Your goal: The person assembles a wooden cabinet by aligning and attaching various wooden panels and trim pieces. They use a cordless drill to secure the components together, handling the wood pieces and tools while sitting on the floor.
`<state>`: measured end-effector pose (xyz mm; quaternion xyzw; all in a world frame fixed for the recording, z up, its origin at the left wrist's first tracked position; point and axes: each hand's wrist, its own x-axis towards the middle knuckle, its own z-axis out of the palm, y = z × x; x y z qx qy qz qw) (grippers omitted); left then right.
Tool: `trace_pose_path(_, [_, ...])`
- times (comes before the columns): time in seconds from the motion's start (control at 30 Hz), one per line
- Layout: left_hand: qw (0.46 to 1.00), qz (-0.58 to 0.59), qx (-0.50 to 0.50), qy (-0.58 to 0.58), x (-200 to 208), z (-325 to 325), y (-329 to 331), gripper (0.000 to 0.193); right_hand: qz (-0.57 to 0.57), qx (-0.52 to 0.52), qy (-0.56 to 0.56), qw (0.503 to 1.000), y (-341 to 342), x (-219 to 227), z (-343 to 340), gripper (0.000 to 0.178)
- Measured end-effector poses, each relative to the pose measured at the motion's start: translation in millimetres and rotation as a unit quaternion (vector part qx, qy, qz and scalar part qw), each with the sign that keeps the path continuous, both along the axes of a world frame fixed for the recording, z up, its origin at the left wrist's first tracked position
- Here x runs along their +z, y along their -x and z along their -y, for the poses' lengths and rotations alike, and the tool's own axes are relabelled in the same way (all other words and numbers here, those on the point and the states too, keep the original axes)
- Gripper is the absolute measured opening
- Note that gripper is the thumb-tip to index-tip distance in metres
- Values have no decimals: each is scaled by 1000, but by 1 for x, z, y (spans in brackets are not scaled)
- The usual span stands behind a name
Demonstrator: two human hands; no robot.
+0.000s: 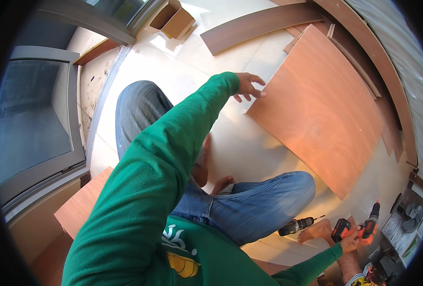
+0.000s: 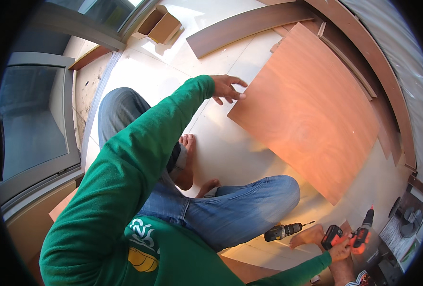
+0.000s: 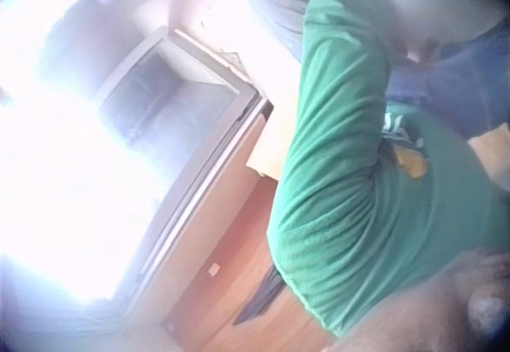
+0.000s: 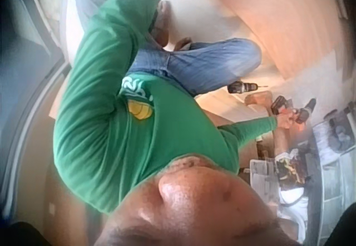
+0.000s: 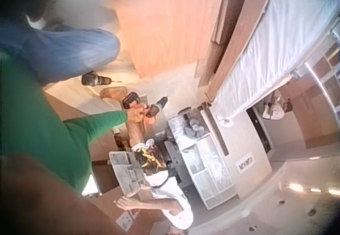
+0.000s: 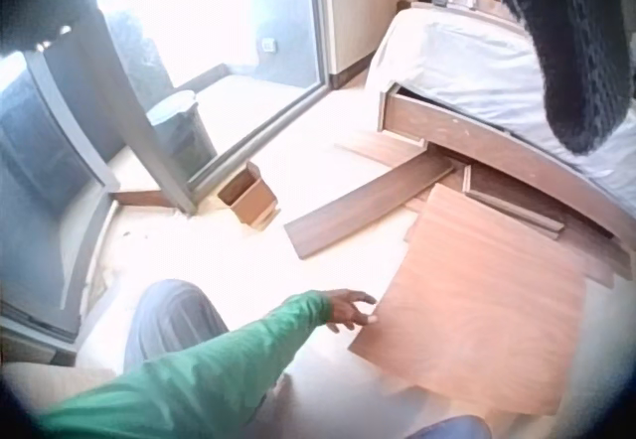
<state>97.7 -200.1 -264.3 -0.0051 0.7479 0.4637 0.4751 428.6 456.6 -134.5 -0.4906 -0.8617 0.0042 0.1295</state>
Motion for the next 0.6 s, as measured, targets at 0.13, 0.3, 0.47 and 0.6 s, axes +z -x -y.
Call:
trace_pose_path(0.13, [984, 98, 148, 19, -29, 17, -18, 59, -256, 130, 228, 931, 51, 78, 88, 30])
trace_pose_path(0.3, [751, 37, 627, 204, -88, -51, -114, 50, -134, 170, 452, 865, 135, 158, 251, 23])
trace_pose_path(0.47, [797, -74, 583, 135, -13, -112, -171, 47, 125, 305, 478, 814, 195, 136, 376, 35])
trace_pose_path(0.6, [804, -179, 564, 55, -35, -70, -168, 52, 216, 498, 341, 768, 214, 95, 413, 21])
